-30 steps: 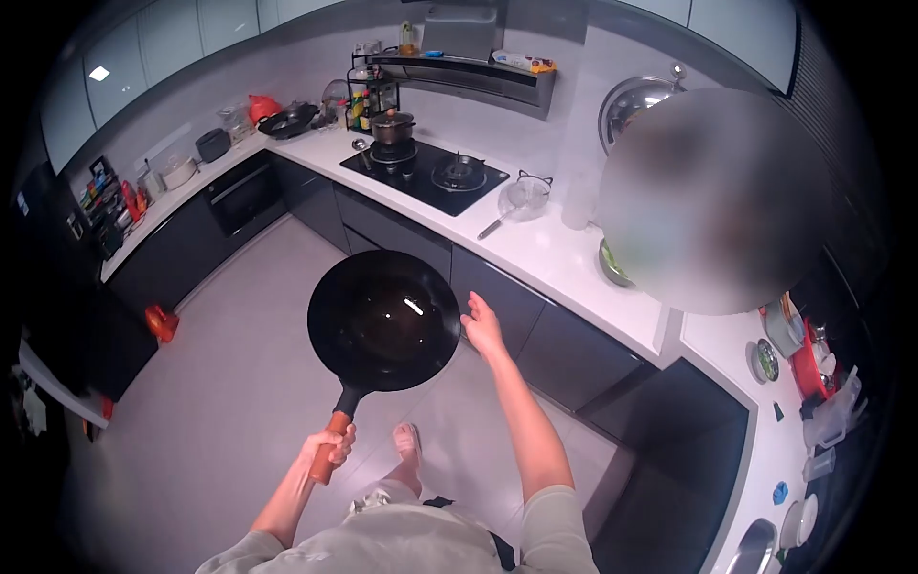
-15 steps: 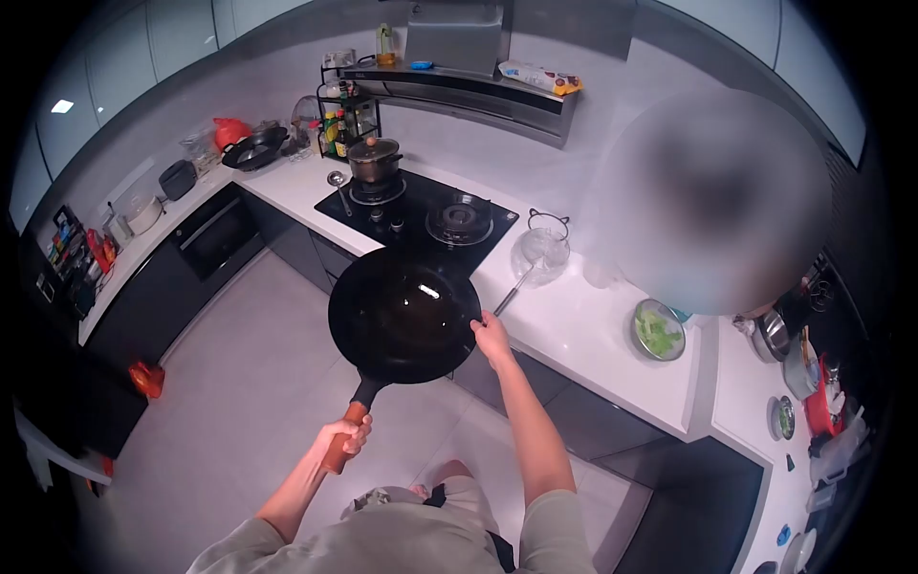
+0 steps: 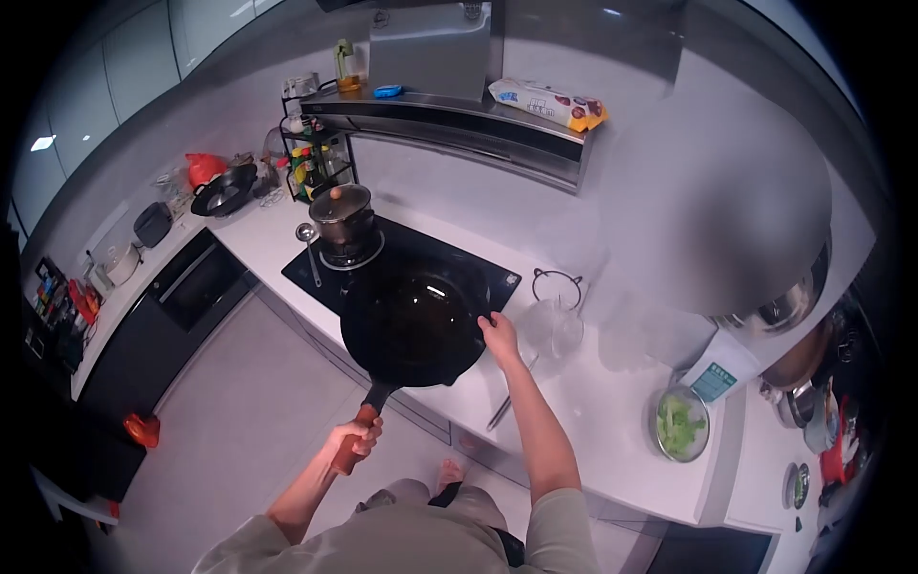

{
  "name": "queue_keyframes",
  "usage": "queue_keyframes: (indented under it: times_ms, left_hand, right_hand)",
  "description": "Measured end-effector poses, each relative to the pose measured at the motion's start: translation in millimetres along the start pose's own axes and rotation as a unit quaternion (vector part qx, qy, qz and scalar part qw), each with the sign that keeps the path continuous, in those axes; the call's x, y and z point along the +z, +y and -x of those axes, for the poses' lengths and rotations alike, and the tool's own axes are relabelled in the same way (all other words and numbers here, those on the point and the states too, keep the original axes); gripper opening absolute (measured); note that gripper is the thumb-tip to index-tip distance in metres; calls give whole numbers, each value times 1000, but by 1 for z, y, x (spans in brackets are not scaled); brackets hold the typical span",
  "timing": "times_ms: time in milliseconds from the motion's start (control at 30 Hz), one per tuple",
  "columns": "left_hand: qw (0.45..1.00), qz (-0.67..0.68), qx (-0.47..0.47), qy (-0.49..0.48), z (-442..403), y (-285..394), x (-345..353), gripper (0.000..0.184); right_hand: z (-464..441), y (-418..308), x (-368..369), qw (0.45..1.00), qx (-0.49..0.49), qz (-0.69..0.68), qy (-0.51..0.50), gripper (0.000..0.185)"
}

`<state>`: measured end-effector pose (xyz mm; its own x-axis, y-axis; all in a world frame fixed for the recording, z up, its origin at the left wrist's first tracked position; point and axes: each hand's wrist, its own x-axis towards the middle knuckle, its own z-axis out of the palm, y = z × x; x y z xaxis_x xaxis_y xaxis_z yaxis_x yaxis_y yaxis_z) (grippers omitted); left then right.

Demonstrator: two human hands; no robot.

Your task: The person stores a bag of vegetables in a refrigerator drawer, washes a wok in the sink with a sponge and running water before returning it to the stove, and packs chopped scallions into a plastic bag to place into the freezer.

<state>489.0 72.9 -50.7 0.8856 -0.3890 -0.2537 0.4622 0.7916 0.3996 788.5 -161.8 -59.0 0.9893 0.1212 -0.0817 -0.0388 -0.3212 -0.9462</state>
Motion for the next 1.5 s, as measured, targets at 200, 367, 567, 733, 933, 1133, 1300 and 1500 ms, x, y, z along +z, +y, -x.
queue_keyframes:
  times_ms: [200,367,567,733,933,1133,1300,1500]
  left_hand:
    - [1000,17,-9,17,-74,49,4,27]
    - [999,-17,-37,2,-117,83,-8,28]
    - [998,-33,-62,6,-146,117,-16,29]
    - [996,-49,-72,17,-158,129,-17,28]
    - [994,-42,-95,22,-168,143,-20,26]
    - [993,-43,-106,28,-173,149,-26,26]
    - [992,-57,-107,31,-173,148,-34,23]
    - [991,43,-126,5,-177,143,-45,52]
  right_hand:
    - [-86,4,-3,1000,16,-8,23,44]
    - [-150,37,-7,996,32,-78,6,38]
    - [-155,5,-7,987,54,-149,10,39]
    - [-174,16,-4,985,88,-141,38,44]
    - [-171,10,-2,981,107,-153,59,50]
    - [-171,15,-1,988,83,-120,43,59]
    - [-167,17,3,986,93,-126,50,60]
    - [-140,18,-3,981,103,-110,124,70]
